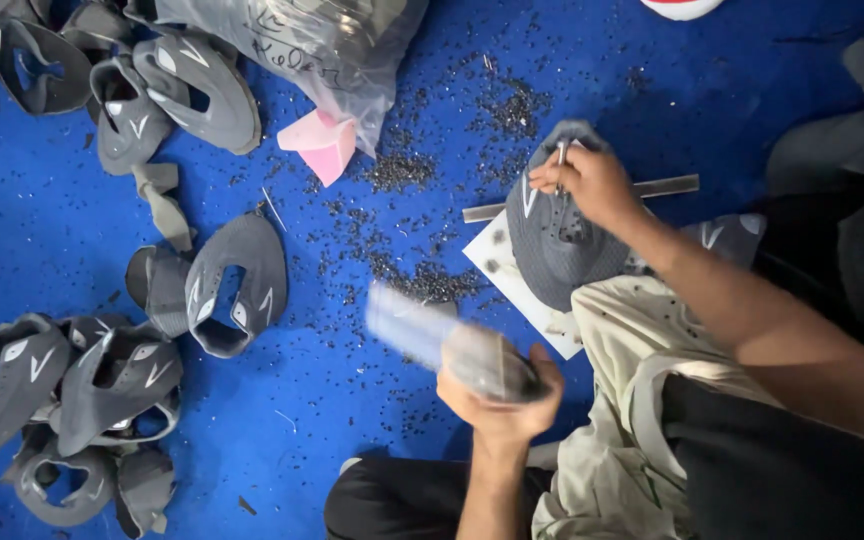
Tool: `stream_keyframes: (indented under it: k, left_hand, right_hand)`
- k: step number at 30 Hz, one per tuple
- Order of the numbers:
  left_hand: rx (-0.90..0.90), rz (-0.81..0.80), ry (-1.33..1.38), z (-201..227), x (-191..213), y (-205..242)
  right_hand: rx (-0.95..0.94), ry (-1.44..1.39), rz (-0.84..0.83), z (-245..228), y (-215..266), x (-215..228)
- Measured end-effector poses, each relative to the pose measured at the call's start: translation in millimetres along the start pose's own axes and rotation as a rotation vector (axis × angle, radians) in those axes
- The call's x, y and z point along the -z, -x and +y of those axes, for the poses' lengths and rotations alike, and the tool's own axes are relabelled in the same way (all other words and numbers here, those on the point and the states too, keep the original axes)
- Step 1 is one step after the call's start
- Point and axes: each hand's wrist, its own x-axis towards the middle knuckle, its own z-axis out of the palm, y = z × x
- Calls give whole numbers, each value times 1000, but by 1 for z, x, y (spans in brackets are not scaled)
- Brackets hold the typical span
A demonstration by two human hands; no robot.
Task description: Manually punching holes and attaching components to shoe uppers using a hammer and a punch tool.
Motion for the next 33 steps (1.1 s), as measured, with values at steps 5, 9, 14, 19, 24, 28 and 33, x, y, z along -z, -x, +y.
stream_keyframes:
  k: [5, 9, 14, 19, 24, 28, 33]
  left_hand:
    - [249, -187, -51, -63, -54, 28]
    - [524, -296, -59, -60, -44, 53]
    - [531, -196, 90, 1, -11, -1]
    - [103, 73, 180, 17, -8, -24]
    - [-41, -45, 99, -68, -66, -5]
    - [614, -497, -212, -61, -17, 54]
    - [781, -1101, -834, -98, 79, 156]
  right_hand:
    - [458, 577, 2, -16, 27, -19]
    - [240, 664, 120, -28, 13, -11]
    - [50, -60, 91, -14, -23, 16]
    - [38, 107, 115, -12, -2, 0]
    - [511, 625, 84, -30, 13, -13]
    - [652, 879, 177, -15, 8, 9]
    - [143, -459, 439, -4, 12, 82]
